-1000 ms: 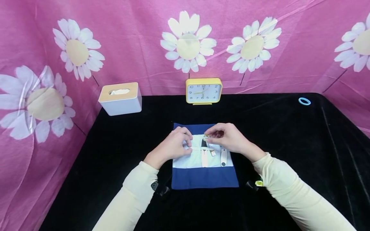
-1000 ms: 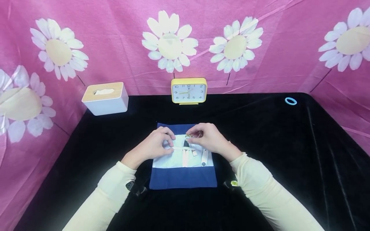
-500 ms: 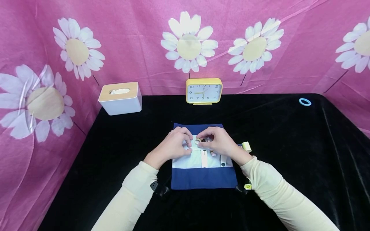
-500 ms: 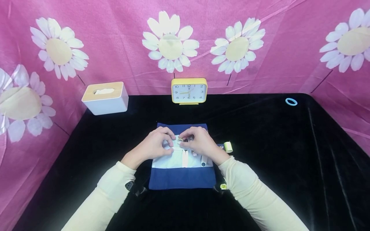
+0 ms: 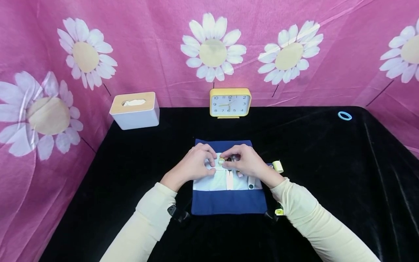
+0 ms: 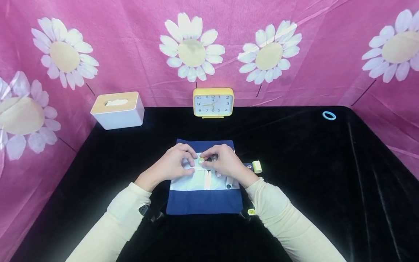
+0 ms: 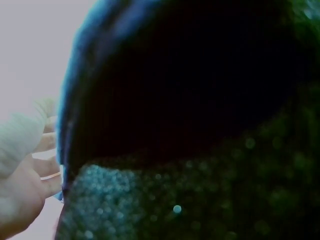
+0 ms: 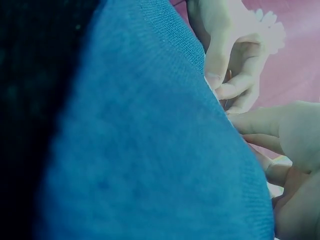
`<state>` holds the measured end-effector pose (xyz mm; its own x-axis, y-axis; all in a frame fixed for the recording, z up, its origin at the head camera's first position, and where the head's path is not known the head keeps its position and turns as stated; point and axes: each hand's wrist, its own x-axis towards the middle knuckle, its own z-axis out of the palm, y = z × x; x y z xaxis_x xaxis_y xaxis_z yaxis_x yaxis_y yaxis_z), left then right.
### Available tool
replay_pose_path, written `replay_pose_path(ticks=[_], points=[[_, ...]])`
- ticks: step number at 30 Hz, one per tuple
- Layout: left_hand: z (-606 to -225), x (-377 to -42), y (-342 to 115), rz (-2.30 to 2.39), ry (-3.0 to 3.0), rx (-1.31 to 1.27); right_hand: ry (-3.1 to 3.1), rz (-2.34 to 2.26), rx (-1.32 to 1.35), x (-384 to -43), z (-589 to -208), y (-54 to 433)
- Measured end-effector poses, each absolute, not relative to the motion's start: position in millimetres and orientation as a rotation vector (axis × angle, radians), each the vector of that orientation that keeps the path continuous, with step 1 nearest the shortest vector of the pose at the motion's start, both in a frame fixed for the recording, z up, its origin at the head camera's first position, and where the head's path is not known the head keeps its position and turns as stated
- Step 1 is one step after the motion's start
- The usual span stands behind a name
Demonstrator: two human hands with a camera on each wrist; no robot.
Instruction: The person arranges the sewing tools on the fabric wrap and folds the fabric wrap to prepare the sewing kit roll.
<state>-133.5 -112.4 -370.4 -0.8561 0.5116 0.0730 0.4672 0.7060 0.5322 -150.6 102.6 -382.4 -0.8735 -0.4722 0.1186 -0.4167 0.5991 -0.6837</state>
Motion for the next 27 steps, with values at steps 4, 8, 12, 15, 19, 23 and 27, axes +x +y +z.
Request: replay_pose_path(ticks=[4, 8, 12, 15, 19, 23, 27], points=[[-370.7, -134.6, -112.2, 0.864, 2.833, 0.829, 2.742, -1.168, -0.789, -149.5, -381.8, 102.3], [-370.9, -134.1, -112.6, 0.877, 2.824, 0.820, 2.726, -1.187, -0.833, -149.2, -383.6, 102.0], [-370.9, -132.7, -112.8, 0.895, 2.821, 0.809, 2.707, -1.206, -0.854, -148.1, -383.6, 101.3], [-371.5, -132.3, -113.3, 0.910, 2.825, 0.817, 2.709, -1.217, -0.858, -147.6, -383.9, 100.3], [-372.9, -132.6, -113.9, 0.927, 2.831, 0.843, 2.709, -1.244, -0.845, -147.1, -385.8, 99.0], [-373.9, -132.8, -114.1, 0.951, 2.837, 0.870, 2.708, -1.261, -0.823, -146.1, -386.6, 97.8], [-375.4, -133.1, -114.0, 0.963, 2.844, 0.886, 2.718, -1.256, -0.814, -145.3, -386.9, 97.4]])
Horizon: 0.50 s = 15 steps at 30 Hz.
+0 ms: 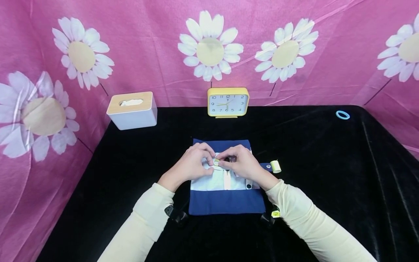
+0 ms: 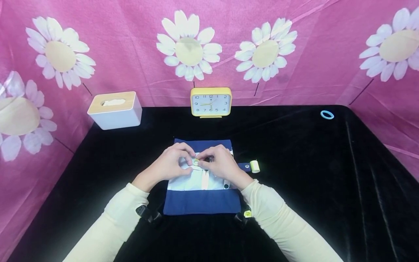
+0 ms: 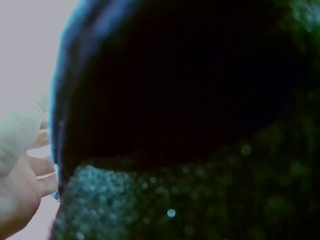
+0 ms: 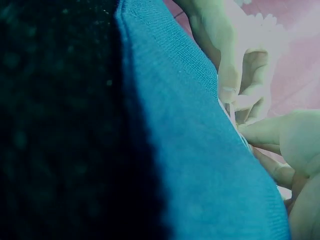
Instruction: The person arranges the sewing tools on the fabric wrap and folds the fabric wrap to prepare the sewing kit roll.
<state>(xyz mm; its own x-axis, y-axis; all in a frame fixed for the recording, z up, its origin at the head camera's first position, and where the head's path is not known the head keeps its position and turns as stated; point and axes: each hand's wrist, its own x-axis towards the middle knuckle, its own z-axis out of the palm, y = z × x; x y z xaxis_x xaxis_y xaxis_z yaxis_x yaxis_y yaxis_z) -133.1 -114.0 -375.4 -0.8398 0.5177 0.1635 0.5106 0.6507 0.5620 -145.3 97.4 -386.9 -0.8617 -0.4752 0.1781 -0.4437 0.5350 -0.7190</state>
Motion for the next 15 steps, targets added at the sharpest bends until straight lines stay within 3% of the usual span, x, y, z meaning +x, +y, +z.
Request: replay_pose_path(ticks=[15], points=[[-375.4, -132.8, -112.3, 1.001, 2.823, 0.872, 2.711, -1.248, -0.826, -144.8, -386.6, 98.0]])
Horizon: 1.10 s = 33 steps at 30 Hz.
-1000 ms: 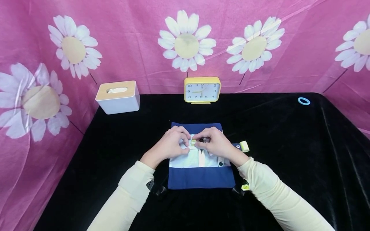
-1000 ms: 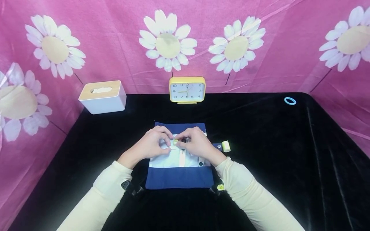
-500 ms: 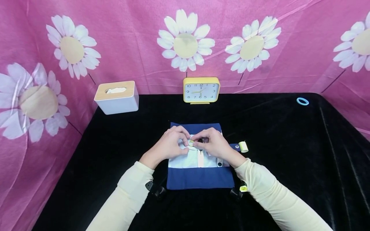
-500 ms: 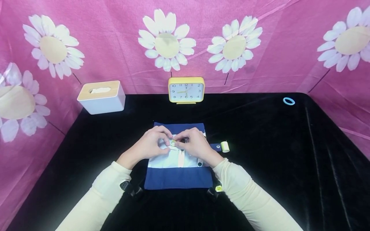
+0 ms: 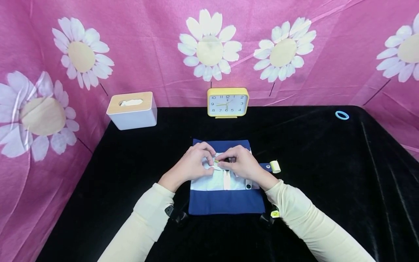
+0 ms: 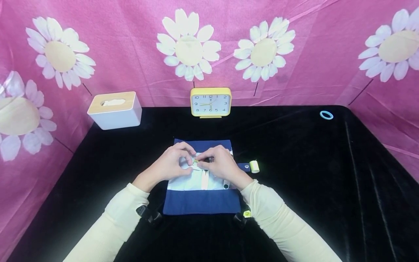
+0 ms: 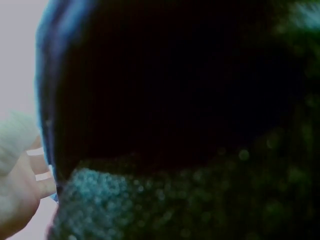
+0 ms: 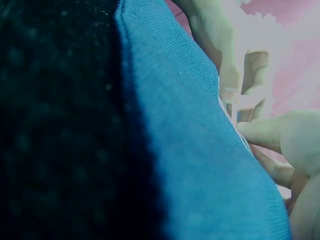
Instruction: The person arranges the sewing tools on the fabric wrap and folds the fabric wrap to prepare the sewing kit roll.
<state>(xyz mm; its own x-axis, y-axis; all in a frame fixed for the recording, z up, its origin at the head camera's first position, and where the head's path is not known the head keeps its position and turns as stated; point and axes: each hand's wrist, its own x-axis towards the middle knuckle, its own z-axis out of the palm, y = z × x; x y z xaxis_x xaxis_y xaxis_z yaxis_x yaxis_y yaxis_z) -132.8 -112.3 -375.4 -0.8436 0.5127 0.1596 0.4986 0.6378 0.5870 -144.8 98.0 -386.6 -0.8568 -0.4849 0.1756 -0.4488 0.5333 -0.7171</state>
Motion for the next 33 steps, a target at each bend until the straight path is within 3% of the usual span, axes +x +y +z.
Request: replay_pose_path(ticks=[33], points=[[-368.7, -132.5, -110.8, 0.944, 2.802, 0.778, 2.637, -1.174, -0.885, -146.8, -381.3, 103.2]])
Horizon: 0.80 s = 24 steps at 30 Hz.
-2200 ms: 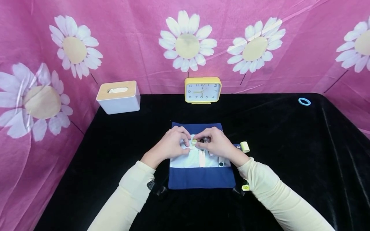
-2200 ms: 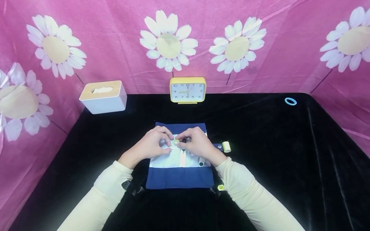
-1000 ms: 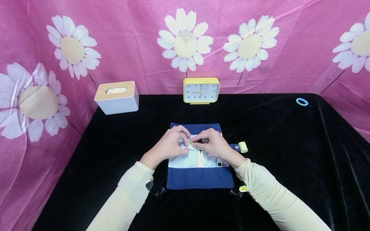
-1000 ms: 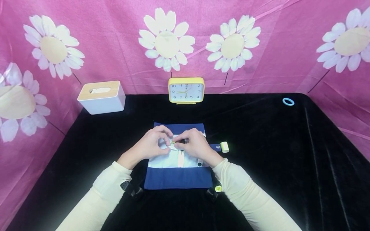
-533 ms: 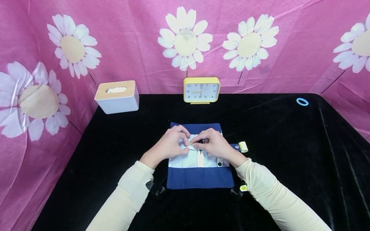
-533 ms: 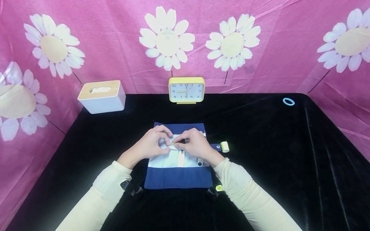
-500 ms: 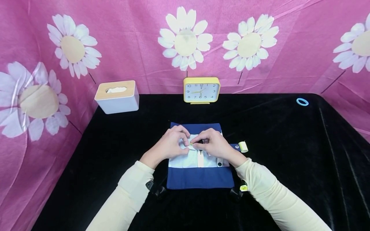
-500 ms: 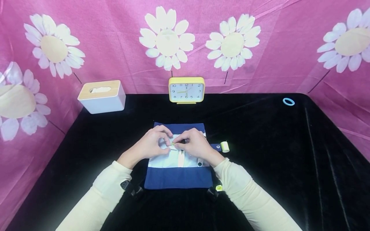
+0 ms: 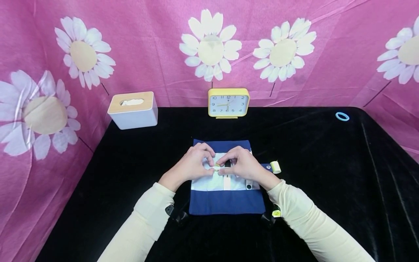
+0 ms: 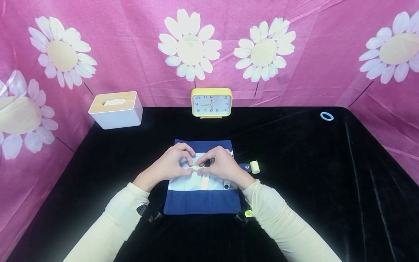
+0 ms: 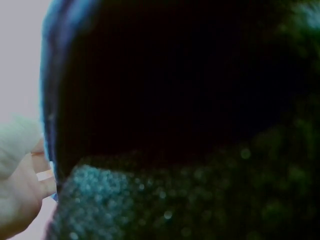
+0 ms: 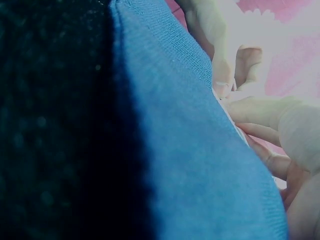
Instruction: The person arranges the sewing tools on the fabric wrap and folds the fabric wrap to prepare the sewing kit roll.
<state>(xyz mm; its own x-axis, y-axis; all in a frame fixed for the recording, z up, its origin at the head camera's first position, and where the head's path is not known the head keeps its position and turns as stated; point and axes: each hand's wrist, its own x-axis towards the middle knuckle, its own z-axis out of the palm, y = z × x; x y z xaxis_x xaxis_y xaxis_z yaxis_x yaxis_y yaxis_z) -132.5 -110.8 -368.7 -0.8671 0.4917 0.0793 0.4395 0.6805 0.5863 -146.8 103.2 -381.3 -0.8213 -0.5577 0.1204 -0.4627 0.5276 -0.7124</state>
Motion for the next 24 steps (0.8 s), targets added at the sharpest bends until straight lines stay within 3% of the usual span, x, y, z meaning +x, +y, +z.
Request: replay_pose_path(ticks=[24], points=[[-363.9, -135.6, -119.3, 0.932, 2.744, 0.857, 2.641, -1.223, -0.878, -146.6, -382.7, 106.5]])
